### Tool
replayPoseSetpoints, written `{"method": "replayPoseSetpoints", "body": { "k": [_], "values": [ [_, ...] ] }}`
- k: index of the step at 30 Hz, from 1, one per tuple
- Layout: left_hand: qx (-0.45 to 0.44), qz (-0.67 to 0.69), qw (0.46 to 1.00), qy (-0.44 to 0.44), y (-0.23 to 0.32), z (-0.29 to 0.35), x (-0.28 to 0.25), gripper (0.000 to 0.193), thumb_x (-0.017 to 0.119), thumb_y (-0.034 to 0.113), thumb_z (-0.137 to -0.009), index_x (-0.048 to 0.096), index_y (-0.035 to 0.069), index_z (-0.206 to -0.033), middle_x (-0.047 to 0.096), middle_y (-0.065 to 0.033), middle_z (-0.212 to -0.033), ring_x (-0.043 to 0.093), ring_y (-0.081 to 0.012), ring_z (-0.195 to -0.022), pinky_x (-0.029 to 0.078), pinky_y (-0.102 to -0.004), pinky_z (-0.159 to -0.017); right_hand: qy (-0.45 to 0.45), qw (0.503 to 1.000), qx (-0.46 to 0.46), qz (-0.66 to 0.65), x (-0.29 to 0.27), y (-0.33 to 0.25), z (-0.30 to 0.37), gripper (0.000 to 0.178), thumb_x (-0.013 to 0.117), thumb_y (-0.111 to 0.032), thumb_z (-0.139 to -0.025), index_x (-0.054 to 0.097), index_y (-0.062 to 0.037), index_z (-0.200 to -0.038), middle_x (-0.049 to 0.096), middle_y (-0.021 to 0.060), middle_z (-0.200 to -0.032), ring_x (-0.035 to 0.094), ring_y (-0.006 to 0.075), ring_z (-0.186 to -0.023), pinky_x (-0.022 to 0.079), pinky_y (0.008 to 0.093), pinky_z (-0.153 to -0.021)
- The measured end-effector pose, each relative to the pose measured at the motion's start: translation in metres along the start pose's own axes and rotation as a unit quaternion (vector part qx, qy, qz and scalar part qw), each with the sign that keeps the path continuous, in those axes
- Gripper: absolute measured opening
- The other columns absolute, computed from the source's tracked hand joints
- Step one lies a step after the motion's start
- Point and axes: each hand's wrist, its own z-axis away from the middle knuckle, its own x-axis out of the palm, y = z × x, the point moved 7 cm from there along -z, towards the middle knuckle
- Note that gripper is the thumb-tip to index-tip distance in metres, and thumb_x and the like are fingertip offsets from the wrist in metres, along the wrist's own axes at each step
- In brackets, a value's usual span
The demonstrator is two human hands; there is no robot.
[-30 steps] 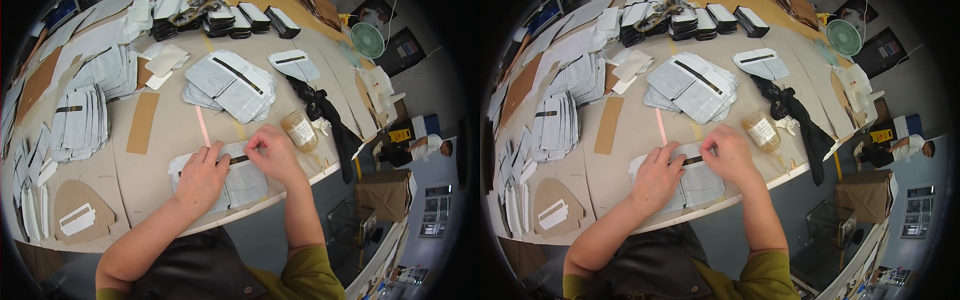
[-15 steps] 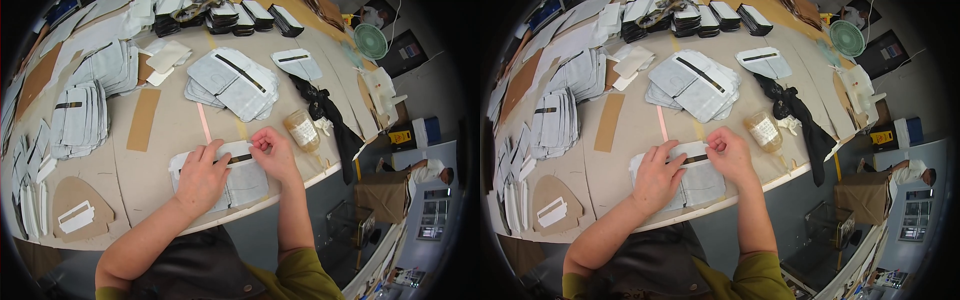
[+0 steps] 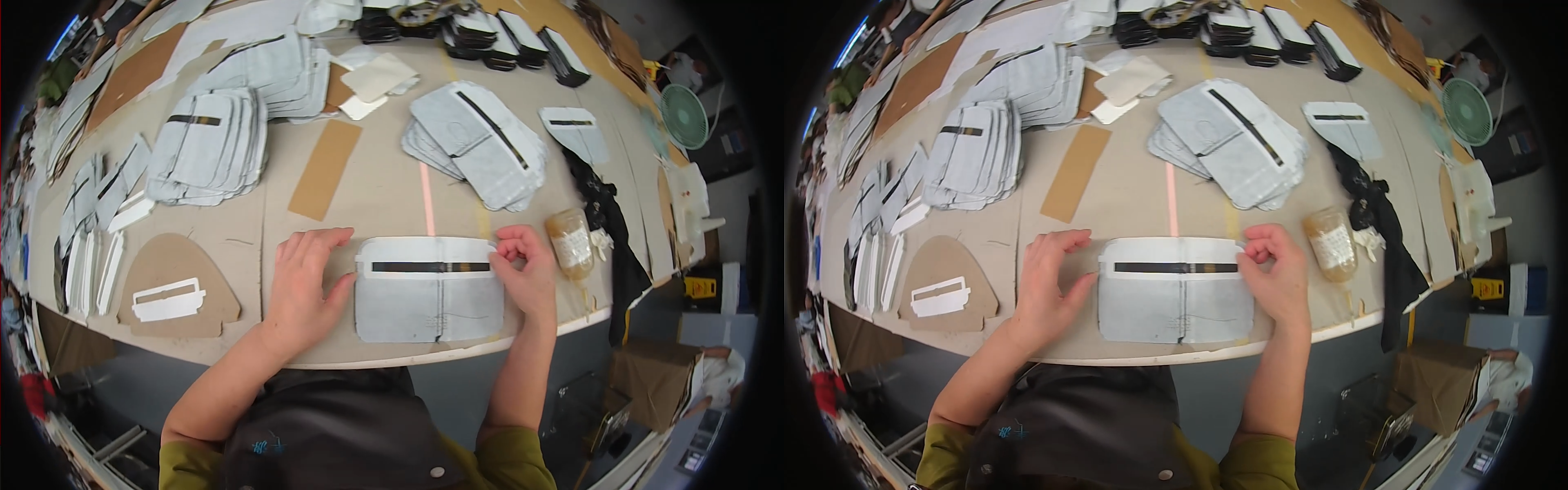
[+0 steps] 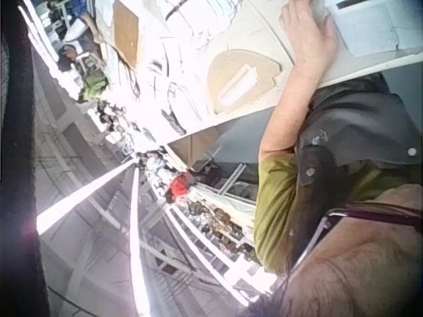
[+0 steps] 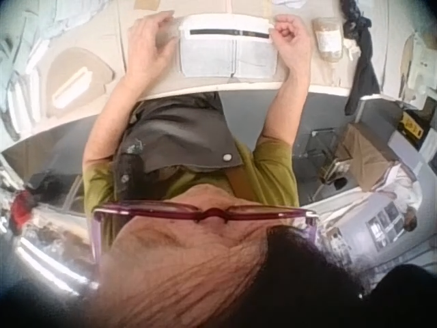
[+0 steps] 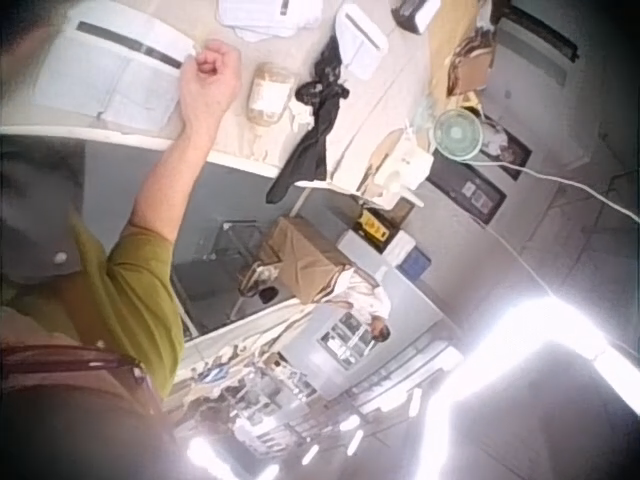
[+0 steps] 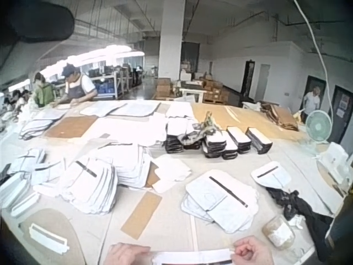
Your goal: Applying adhesive and aligning components for bag assembly.
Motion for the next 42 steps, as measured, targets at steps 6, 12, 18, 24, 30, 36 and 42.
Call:
{"method": "replayPoseSetpoints", "body": {
  "k": [6, 12, 18, 24, 30, 36, 42],
  "values": [
    [0.026, 0.017, 0.999, 0.019, 0.001, 0.004, 0.005, 0.066, 0.078, 0.001, -0.074, 0.051, 0.01, -0.134, 0.062, -0.007, -0.126, 0.051, -0.0315, -0.121, 0.034, -0.0444, -0.108, -0.013, 0.999, 0.038, 0.0, 0.005, -0.003, -0.003, 0.032, 0.07, 0.006, -0.078, 0.063, 0.0003, -0.108, 0.063, -0.0011, -0.082, 0.053, 0.0073, -0.076, 0.045, 0.0223, -0.072],
    [0.055, -0.015, 0.998, 0.001, 0.001, 0.003, 0.012, 0.068, 0.078, 0.006, -0.075, 0.05, 0.01, -0.136, 0.062, -0.0032, -0.129, 0.05, -0.0322, -0.128, 0.032, -0.0485, -0.109, -0.013, 0.999, 0.043, -0.002, 0.006, -0.004, -0.003, 0.032, 0.07, 0.007, -0.078, 0.063, 0.0008, -0.109, 0.062, -0.0012, -0.082, 0.053, 0.007, -0.076, 0.045, 0.0215, -0.072],
    [0.054, -0.031, 0.998, 0.009, 0.005, 0.006, 0.01, 0.064, 0.077, 0.009, -0.077, 0.051, 0.008, -0.135, 0.062, -0.0039, -0.128, 0.05, -0.0323, -0.13, 0.028, -0.0525, -0.112, -0.014, 0.998, 0.059, -0.024, 0.005, -0.001, -0.002, 0.034, 0.07, 0.007, -0.078, 0.062, 0.0012, -0.11, 0.062, -0.0017, -0.083, 0.053, 0.0067, -0.076, 0.045, 0.0212, -0.071],
    [0.059, -0.076, 0.995, -0.007, 0.01, 0.005, 0.008, 0.053, 0.075, 0.014, -0.08, 0.058, 0.012, -0.131, 0.062, -0.0037, -0.127, 0.047, -0.031, -0.132, 0.025, -0.0533, -0.114, -0.015, 0.998, 0.051, -0.027, 0.005, 0.0, -0.004, 0.034, 0.07, 0.007, -0.078, 0.063, -0.0004, -0.11, 0.062, -0.0024, -0.082, 0.053, 0.0064, -0.076, 0.044, 0.0208, -0.07],
    [0.075, -0.091, 0.993, -0.014, 0.01, 0.006, 0.013, 0.041, 0.074, 0.015, -0.081, 0.067, 0.014, -0.121, 0.06, -0.0012, -0.13, 0.045, -0.0296, -0.134, 0.022, -0.0539, -0.116, -0.011, 0.999, 0.039, -0.027, 0.004, 0.0, -0.004, 0.035, 0.071, 0.008, -0.076, 0.063, -0.0011, -0.109, 0.062, -0.0028, -0.08, 0.052, 0.0062, -0.075, 0.045, 0.0213, -0.071],
    [0.078, -0.114, 0.99, -0.021, 0.012, 0.008, 0.012, 0.042, 0.074, 0.016, -0.08, 0.067, 0.014, -0.122, 0.059, -0.003, -0.134, 0.043, -0.0303, -0.136, 0.023, -0.0545, -0.115, 0.002, 1.0, 0.023, -0.006, 0.005, -0.001, -0.002, 0.034, 0.07, 0.007, -0.076, 0.064, -0.0007, -0.108, 0.062, -0.0022, -0.079, 0.053, 0.0066, -0.075, 0.045, 0.022, -0.071],
    [0.036, -0.025, 0.998, 0.034, -0.006, 0.004, 0.002, 0.042, 0.075, 0.013, -0.079, 0.062, 0.008, -0.119, 0.057, -0.0119, -0.134, 0.05, -0.0334, -0.127, 0.031, -0.0493, -0.109, -0.005, 1.0, 0.016, -0.008, 0.003, 0.001, -0.001, 0.035, 0.07, 0.004, -0.076, 0.064, 0.0001, -0.11, 0.062, -0.002, -0.079, 0.055, 0.0074, -0.074, 0.046, 0.0229, -0.071]
  ]
}}
